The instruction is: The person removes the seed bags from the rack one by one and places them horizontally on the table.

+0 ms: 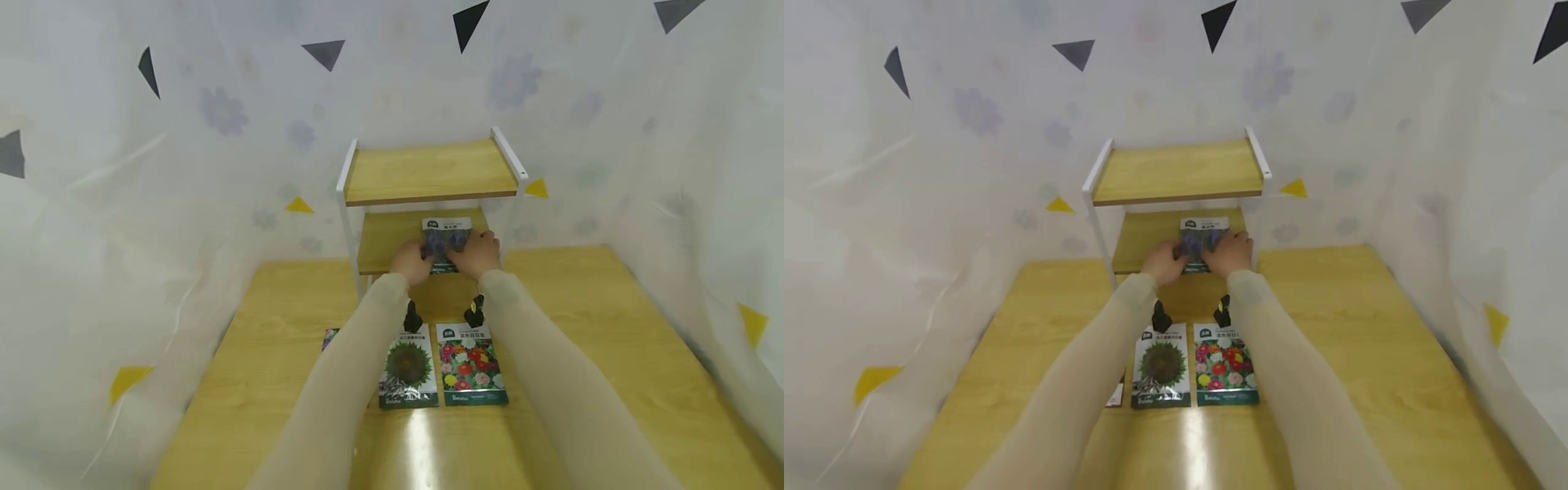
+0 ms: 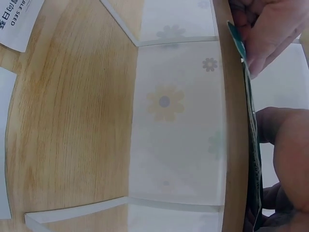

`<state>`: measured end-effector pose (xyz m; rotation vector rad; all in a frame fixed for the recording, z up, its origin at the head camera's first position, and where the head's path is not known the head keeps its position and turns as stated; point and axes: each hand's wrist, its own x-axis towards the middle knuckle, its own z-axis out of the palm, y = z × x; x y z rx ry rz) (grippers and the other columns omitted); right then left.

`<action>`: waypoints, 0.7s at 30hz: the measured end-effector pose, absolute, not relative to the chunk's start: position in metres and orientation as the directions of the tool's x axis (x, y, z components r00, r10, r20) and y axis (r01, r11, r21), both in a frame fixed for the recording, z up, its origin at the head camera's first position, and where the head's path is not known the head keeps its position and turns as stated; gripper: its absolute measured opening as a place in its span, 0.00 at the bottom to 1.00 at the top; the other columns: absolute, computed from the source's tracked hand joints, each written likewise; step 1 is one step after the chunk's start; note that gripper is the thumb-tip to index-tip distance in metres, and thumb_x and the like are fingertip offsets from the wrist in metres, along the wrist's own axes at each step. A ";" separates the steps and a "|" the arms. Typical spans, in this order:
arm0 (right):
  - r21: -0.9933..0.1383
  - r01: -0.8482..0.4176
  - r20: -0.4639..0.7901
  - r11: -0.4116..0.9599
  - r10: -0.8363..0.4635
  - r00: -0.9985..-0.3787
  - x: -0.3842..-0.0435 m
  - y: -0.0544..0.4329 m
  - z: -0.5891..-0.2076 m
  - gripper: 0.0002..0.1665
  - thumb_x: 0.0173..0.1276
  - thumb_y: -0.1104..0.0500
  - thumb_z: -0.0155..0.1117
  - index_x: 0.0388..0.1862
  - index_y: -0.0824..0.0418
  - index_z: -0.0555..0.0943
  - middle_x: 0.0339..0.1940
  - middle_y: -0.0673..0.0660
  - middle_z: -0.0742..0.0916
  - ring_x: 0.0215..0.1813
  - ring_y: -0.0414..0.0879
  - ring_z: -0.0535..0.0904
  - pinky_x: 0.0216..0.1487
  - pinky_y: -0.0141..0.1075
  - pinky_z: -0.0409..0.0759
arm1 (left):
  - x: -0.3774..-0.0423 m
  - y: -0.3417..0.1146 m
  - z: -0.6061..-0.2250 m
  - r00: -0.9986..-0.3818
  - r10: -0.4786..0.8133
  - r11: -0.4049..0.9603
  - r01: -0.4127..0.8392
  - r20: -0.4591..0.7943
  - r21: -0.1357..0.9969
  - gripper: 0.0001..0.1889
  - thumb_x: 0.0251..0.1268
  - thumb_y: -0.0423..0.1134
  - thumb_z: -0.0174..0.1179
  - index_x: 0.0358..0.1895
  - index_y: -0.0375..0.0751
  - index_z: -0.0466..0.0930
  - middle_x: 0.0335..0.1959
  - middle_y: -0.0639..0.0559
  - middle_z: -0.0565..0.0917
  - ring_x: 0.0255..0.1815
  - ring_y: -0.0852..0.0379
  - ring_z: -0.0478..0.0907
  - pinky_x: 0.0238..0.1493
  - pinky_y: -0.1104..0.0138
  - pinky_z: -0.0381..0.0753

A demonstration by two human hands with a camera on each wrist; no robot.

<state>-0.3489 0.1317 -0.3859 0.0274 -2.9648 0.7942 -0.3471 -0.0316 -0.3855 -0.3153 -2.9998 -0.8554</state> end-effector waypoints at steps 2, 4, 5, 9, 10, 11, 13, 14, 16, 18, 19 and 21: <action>-0.506 -0.043 0.073 0.861 -0.007 -0.997 -0.352 0.129 -0.380 0.50 0.69 0.41 0.53 0.71 0.80 0.53 0.67 0.81 0.59 0.67 0.74 0.56 0.63 0.61 0.62 | -0.351 -0.034 -0.382 -0.980 0.188 0.831 0.197 0.070 0.520 0.23 0.73 0.45 0.51 0.67 0.39 0.70 0.58 0.45 0.78 0.59 0.48 0.75 0.57 0.58 0.75; -0.516 -0.040 0.056 0.856 -0.013 -0.998 -0.355 0.126 -0.378 0.50 0.70 0.41 0.53 0.72 0.79 0.51 0.68 0.80 0.58 0.67 0.74 0.55 0.63 0.61 0.62 | -0.354 -0.037 -0.380 -0.980 0.183 0.833 0.195 0.075 0.518 0.23 0.73 0.45 0.52 0.66 0.39 0.71 0.57 0.45 0.79 0.58 0.49 0.75 0.57 0.58 0.75; -0.518 -0.037 0.048 0.854 -0.014 -0.999 -0.356 0.125 -0.378 0.50 0.70 0.41 0.52 0.72 0.79 0.50 0.68 0.80 0.58 0.67 0.74 0.55 0.64 0.61 0.62 | -0.355 -0.038 -0.381 -0.981 0.179 0.838 0.192 0.075 0.510 0.23 0.72 0.45 0.53 0.66 0.39 0.71 0.56 0.45 0.80 0.58 0.49 0.76 0.57 0.58 0.75; -0.527 -0.028 0.043 0.850 -0.007 -0.999 -0.360 0.122 -0.382 0.50 0.69 0.43 0.54 0.72 0.78 0.50 0.68 0.79 0.59 0.67 0.73 0.56 0.63 0.61 0.63 | -0.355 -0.041 -0.383 -0.982 0.169 0.842 0.186 0.079 0.507 0.23 0.72 0.45 0.53 0.65 0.39 0.72 0.55 0.46 0.80 0.56 0.50 0.76 0.56 0.59 0.75; -0.528 -0.029 0.048 0.849 -0.004 -0.999 -0.361 0.122 -0.382 0.51 0.69 0.43 0.55 0.72 0.78 0.50 0.68 0.79 0.60 0.67 0.73 0.57 0.63 0.61 0.63 | -0.354 -0.041 -0.383 -0.983 0.167 0.840 0.183 0.078 0.510 0.23 0.72 0.45 0.53 0.65 0.39 0.72 0.55 0.46 0.80 0.56 0.50 0.76 0.56 0.59 0.76; -0.524 -0.030 0.051 0.851 -0.003 -0.999 -0.362 0.121 -0.382 0.51 0.69 0.43 0.55 0.72 0.78 0.50 0.68 0.79 0.60 0.67 0.73 0.57 0.63 0.60 0.63 | -0.355 -0.042 -0.383 -0.983 0.165 0.839 0.182 0.077 0.514 0.23 0.72 0.45 0.53 0.66 0.39 0.71 0.55 0.46 0.80 0.56 0.50 0.76 0.56 0.59 0.76; -0.512 -0.031 0.059 0.858 -0.001 -0.998 -0.364 0.120 -0.381 0.51 0.69 0.43 0.55 0.72 0.78 0.49 0.68 0.79 0.61 0.67 0.73 0.57 0.63 0.60 0.63 | -0.355 -0.043 -0.382 -0.983 0.166 0.830 0.185 0.084 0.526 0.23 0.72 0.44 0.53 0.66 0.39 0.71 0.55 0.45 0.80 0.55 0.50 0.77 0.55 0.59 0.76; -0.507 -0.034 0.065 0.861 -0.001 -0.998 -0.364 0.119 -0.381 0.51 0.69 0.43 0.54 0.72 0.78 0.49 0.67 0.79 0.61 0.67 0.73 0.57 0.64 0.60 0.63 | -0.355 -0.043 -0.382 -0.982 0.166 0.827 0.187 0.088 0.530 0.23 0.72 0.44 0.53 0.66 0.39 0.71 0.54 0.45 0.80 0.54 0.50 0.77 0.54 0.59 0.76; -0.495 -0.038 0.074 0.868 -0.001 -0.997 -0.366 0.118 -0.380 0.51 0.69 0.43 0.54 0.72 0.78 0.49 0.67 0.79 0.61 0.67 0.73 0.58 0.64 0.59 0.63 | -0.356 -0.044 -0.381 -0.981 0.166 0.825 0.192 0.096 0.532 0.24 0.72 0.44 0.54 0.66 0.38 0.70 0.52 0.46 0.81 0.53 0.50 0.77 0.54 0.59 0.77; -0.486 -0.041 0.077 0.873 -0.004 -0.997 -0.366 0.118 -0.380 0.50 0.69 0.43 0.53 0.72 0.79 0.50 0.67 0.79 0.62 0.67 0.73 0.58 0.64 0.59 0.63 | -0.357 -0.044 -0.380 -0.981 0.166 0.827 0.196 0.104 0.528 0.24 0.71 0.45 0.54 0.66 0.39 0.70 0.50 0.46 0.81 0.52 0.51 0.78 0.53 0.59 0.77; -0.482 -0.042 0.075 0.875 -0.006 -0.997 -0.366 0.118 -0.380 0.50 0.69 0.43 0.53 0.72 0.79 0.50 0.67 0.80 0.62 0.67 0.73 0.58 0.64 0.60 0.63 | -0.357 -0.044 -0.381 -0.980 0.168 0.827 0.197 0.104 0.526 0.24 0.71 0.45 0.54 0.66 0.38 0.70 0.50 0.46 0.81 0.51 0.51 0.78 0.52 0.60 0.77; -0.483 -0.043 0.074 0.875 -0.008 -0.997 -0.366 0.119 -0.381 0.50 0.69 0.43 0.53 0.72 0.79 0.51 0.67 0.79 0.62 0.66 0.73 0.58 0.63 0.59 0.63 | -0.358 -0.044 -0.381 -0.980 0.168 0.821 0.197 0.104 0.535 0.24 0.71 0.44 0.54 0.66 0.38 0.70 0.49 0.46 0.81 0.50 0.51 0.78 0.51 0.60 0.77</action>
